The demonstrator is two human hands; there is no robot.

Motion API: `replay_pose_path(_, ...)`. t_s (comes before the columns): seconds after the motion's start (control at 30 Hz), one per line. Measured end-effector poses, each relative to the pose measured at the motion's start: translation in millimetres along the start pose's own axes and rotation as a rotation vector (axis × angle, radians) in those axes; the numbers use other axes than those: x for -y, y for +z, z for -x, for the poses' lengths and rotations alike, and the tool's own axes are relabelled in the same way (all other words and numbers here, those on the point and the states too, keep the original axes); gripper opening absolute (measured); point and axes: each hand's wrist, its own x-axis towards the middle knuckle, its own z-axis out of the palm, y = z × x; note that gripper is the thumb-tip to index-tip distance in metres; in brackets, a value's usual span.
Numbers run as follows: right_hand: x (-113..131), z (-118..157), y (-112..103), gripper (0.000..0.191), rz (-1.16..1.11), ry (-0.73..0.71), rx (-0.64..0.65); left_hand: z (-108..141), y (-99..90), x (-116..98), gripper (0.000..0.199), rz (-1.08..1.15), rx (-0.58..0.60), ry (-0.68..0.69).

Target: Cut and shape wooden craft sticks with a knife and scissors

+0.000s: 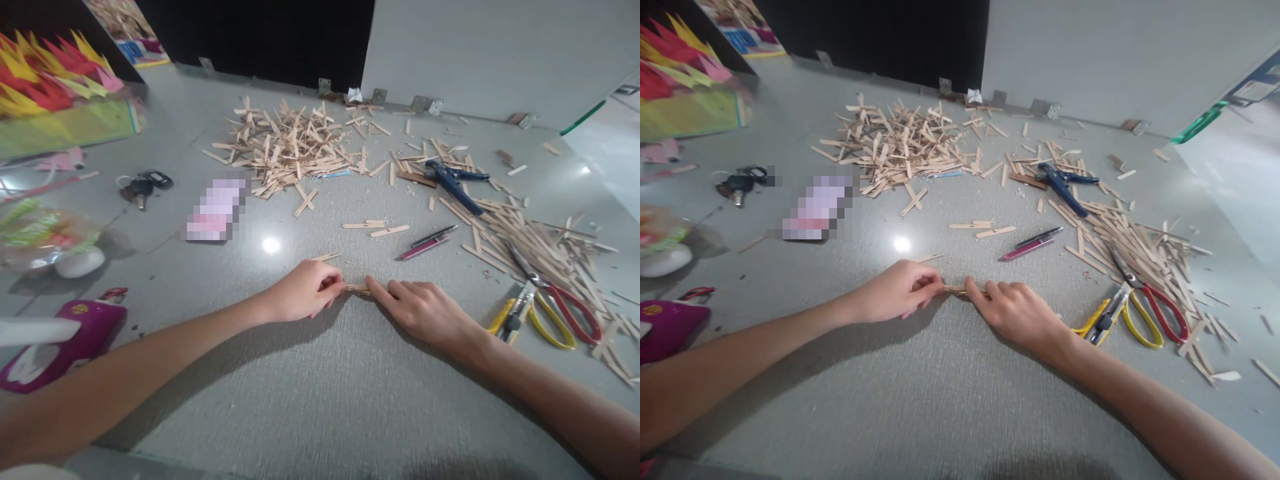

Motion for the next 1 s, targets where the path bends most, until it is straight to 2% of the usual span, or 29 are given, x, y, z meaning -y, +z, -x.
replay_pose_path(0.33, 4, 0, -1, 0.043, 0.006, 0.022, 0.029, -2, 2.8, 3, 0.041, -0.054, -0.004, 0.046)
replay_pose_path(0.63, 9, -3, -7, 0.041, 0.063, 0.040, 0.000, -2, 3.3, 4, 0.043, -0.082, -0.010, 0.095)
replay_pose_path(0.83, 17, -10, -23, 0.024, 0.155, 0.093, 0.096, -3, 2.5, 4, 0.042, -0.109, 0.003, 0.126)
replay_pose_path(1.0, 21, -15, -32, 0.024, 0.163, 0.121, 0.187, -4, 3.4, 7, 0.042, -0.177, -0.012, 0.149)
